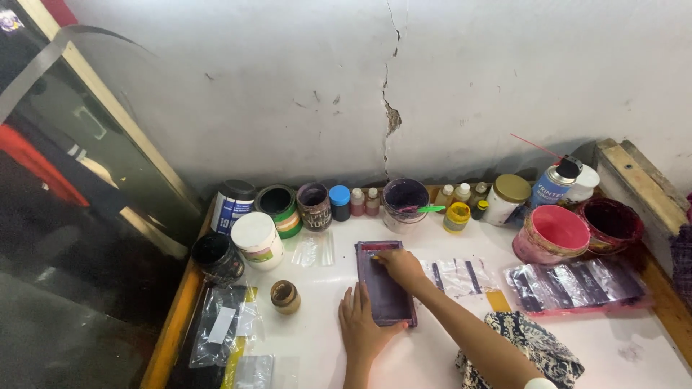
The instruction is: The person uses a yellow squeegee to spread purple ink across a screen printing frame. They then wipe the white work surface with a patterned cloth. Finally, they stir a container of dark purple ink with a green-handled tool.
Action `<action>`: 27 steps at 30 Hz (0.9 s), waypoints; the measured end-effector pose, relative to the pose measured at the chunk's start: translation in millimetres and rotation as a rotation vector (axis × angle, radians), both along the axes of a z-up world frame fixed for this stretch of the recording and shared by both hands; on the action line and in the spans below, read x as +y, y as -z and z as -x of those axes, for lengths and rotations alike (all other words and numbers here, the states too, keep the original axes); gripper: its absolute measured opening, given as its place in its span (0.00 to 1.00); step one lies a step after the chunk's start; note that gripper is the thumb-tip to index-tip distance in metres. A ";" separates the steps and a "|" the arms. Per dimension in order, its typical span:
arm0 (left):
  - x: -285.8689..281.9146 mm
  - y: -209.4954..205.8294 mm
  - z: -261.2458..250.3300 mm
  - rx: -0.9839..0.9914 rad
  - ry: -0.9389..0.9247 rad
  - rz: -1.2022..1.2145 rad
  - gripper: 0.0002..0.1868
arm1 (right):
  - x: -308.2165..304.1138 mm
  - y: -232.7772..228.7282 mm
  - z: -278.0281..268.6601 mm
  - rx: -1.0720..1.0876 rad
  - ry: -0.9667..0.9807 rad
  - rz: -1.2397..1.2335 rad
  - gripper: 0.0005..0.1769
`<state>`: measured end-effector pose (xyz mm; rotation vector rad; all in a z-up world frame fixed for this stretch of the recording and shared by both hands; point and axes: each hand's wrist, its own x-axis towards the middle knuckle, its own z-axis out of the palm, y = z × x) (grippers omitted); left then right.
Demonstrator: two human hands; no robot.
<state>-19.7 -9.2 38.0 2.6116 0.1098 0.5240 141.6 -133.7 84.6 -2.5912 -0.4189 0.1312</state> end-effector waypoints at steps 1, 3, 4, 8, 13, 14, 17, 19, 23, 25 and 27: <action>0.5 -0.3 0.1 0.000 -0.001 0.000 0.75 | 0.6 6.8 4.2 0.000 -0.001 0.000 0.16; 0.7 -0.3 -0.2 -0.067 0.013 -0.022 0.77 | 0.8 21.0 12.3 -0.084 -0.061 0.052 0.10; 1.8 0.5 -0.8 -0.065 0.014 -0.020 0.77 | 0.3 21.8 23.5 -0.082 -0.061 0.053 0.10; 2.5 10.9 -2.0 -0.075 0.019 -0.017 0.81 | -6.1 30.4 65.5 -0.053 -0.087 -0.005 0.08; 3.4 16.9 -3.5 -0.012 0.048 -0.025 0.73 | -15.7 37.8 105.1 -0.057 -0.187 0.011 0.04; 3.3 16.8 -3.6 -0.009 0.049 -0.012 0.71 | -17.0 43.7 108.7 -0.108 -0.208 0.035 0.06; 3.6 15.9 -1.7 -0.005 0.046 -0.026 0.72 | -22.5 45.0 102.3 -0.079 -0.260 0.096 0.07; 3.1 12.8 -1.6 -0.005 0.042 -0.053 0.76 | -26.1 34.8 81.2 0.000 -0.289 0.134 0.07; 1.8 5.2 -0.8 -0.058 0.019 -0.023 0.77 | -24.2 -3.6 31.5 0.140 -0.333 0.091 0.16; 0.9 3.4 0.2 -0.098 0.018 -0.021 0.76 | -18.8 -11.7 13.0 0.076 -0.264 -0.005 0.16; -0.1 2.2 -0.4 -0.032 0.003 -0.030 0.76 | -12.2 -4.7 -5.6 -0.012 -0.090 -0.007 0.18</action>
